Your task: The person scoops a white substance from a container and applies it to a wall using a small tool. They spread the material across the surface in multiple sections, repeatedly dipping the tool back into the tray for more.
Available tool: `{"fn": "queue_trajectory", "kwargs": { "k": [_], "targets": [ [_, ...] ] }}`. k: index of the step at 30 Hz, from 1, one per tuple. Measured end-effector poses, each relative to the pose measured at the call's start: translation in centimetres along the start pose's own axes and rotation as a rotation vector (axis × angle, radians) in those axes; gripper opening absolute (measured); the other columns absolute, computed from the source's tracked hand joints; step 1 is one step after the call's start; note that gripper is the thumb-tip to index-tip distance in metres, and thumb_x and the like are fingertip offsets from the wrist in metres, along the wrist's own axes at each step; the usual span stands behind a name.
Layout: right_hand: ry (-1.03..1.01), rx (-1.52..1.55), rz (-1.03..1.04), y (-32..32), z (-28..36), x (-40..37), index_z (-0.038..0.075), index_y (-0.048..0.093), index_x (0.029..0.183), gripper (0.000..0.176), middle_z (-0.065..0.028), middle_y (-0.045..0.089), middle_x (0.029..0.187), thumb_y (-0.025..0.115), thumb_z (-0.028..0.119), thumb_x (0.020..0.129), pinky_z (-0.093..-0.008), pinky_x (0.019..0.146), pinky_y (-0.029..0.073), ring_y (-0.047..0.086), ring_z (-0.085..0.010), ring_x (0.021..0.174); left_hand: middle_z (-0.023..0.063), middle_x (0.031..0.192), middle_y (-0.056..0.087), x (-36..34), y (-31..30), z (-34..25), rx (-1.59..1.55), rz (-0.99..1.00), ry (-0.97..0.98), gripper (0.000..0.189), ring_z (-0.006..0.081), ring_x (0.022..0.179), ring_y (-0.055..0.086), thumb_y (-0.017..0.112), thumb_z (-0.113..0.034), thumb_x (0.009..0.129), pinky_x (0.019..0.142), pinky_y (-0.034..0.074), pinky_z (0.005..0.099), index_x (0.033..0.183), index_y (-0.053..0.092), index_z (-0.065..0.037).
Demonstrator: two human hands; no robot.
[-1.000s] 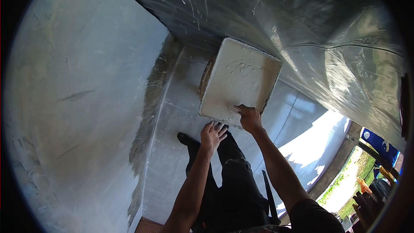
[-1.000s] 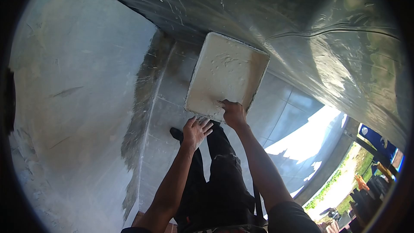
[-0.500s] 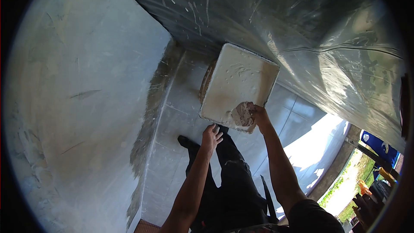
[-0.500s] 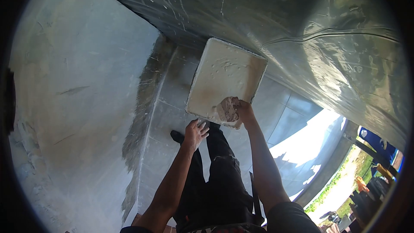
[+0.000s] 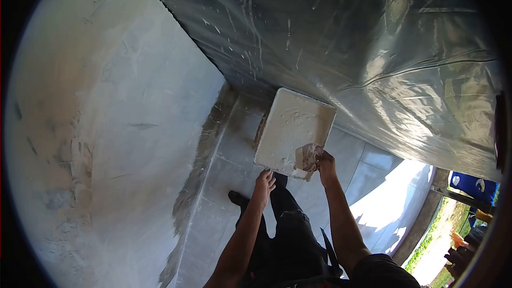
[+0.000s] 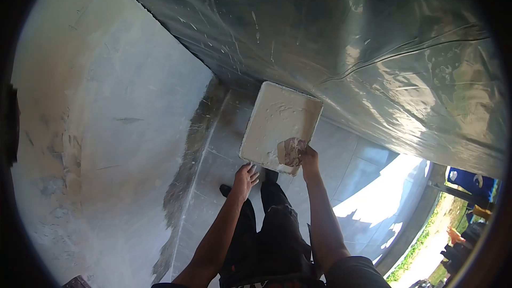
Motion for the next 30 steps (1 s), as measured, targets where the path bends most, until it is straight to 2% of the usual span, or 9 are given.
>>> {"fn": "queue_trajectory", "kwargs": {
  "k": [4,6,7,9,10,14,18,20,30],
  "targets": [
    [-0.160,0.023,0.119,1.6,2.9,-1.5,-0.002,0.058,0.118,0.038,-0.0057,0.064,0.101,0.043,0.005,0.084,-0.0255,0.073,0.049,0.061,-0.0140,0.086,0.0147,0.158,0.020,-1.8,0.8,-2.2,0.009,0.010,0.054,0.078,0.0409,0.142,0.024,0.048,-0.043,0.092,0.114,0.016,0.0532,0.152,0.015,-0.005],
    [-0.405,-0.312,0.165,3.0,5.9,-3.1,-0.005,0.055,0.121,0.043,-0.0101,0.063,0.106,0.039,-0.001,0.082,-0.0286,0.078,0.051,0.063,-0.0189,0.091,0.0144,0.158,0.021,-3.0,0.9,-3.1,0.012,0.030,0.090,0.077,0.0408,0.141,0.026,0.048,-0.043,0.092,0.114,0.017,0.0533,0.151,0.017,-0.005],
    [-0.424,-0.309,0.169,3.4,6.9,-3.7,-0.005,0.055,0.121,0.043,-0.0101,0.063,0.106,0.039,-0.001,0.082,-0.0286,0.078,0.051,0.063,-0.0189,0.091,0.0142,0.157,0.022,-3.5,1.0,-3.6,0.013,0.043,0.111,0.076,0.0408,0.140,0.027,0.047,-0.043,0.091,0.113,0.018,0.0534,0.151,0.019,-0.005],
    [-0.040,0.378,0.140,3.4,5.6,-4.1,-0.008,0.051,0.124,0.047,-0.0150,0.062,0.111,0.036,-0.005,0.079,-0.0340,0.083,0.052,0.064,-0.0244,0.097,0.0142,0.157,0.024,-4.7,1.0,-4.5,0.008,0.044,0.135,0.075,0.0408,0.140,0.028,0.047,-0.043,0.091,0.113,0.019,0.0532,0.150,0.021,-0.005],
    [-0.107,0.342,0.140,3.4,6.2,-4.3,-0.009,0.046,0.128,0.050,-0.0180,0.061,0.114,0.037,-0.005,0.079,-0.0408,0.088,0.053,0.063,-0.0296,0.102,0.0143,0.156,0.026,-5.2,0.9,-4.9,0.002,0.037,0.140,0.074,0.0407,0.140,0.029,0.047,-0.043,0.091,0.112,0.020,0.0530,0.150,0.022,-0.006],
    [-0.024,0.500,0.131,3.3,6.8,-5.3,-0.009,0.044,0.131,0.053,-0.0209,0.057,0.122,0.032,-0.010,0.079,-0.0465,0.097,0.050,0.060,-0.0334,0.111,0.0135,0.154,0.031,-7.5,1.3,-7.0,0.002,0.061,0.209,0.071,0.0402,0.138,0.032,0.046,-0.042,0.091,0.111,0.023,0.0526,0.149,0.026,-0.006],
    [-0.069,0.529,0.132,3.3,7.9,-5.6,-0.009,0.043,0.131,0.055,-0.0214,0.057,0.122,0.032,-0.011,0.077,-0.0466,0.097,0.050,0.060,-0.0340,0.112,0.0121,0.153,0.033,-8.7,2.0,-8.7,0.021,0.082,0.254,0.069,0.0392,0.137,0.035,0.045,-0.043,0.091,0.110,0.024,0.0519,0.148,0.029,-0.006],
    [-0.112,0.535,0.147,3.4,8.9,-5.9,-0.007,0.044,0.129,0.052,-0.0176,0.060,0.114,0.035,-0.005,0.078,-0.0416,0.088,0.053,0.063,-0.0295,0.100,0.0112,0.152,0.035,-9.0,2.6,-9.3,0.023,0.105,0.265,0.068,0.0385,0.135,0.037,0.045,-0.043,0.091,0.110,0.025,0.0508,0.147,0.030,-0.006],
    [-0.175,0.604,0.217,4.4,12.9,-6.0,-0.006,0.046,0.128,0.051,-0.0160,0.060,0.116,0.036,-0.004,0.079,-0.0400,0.089,0.051,0.063,-0.0283,0.102,0.0133,0.151,0.036,-11.4,6.7,-13.6,0.054,0.179,0.365,0.067,0.0381,0.133,0.041,0.044,-0.042,0.092,0.109,0.027,0.0496,0.147,0.031,-0.006]
  ]
}}
Point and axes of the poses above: each hand's wrist, its own x-axis towards the middle knuckle, its own y-axis out of the palm, z = x × y, the point moved 9 cm from there along x, towards the middle knuckle
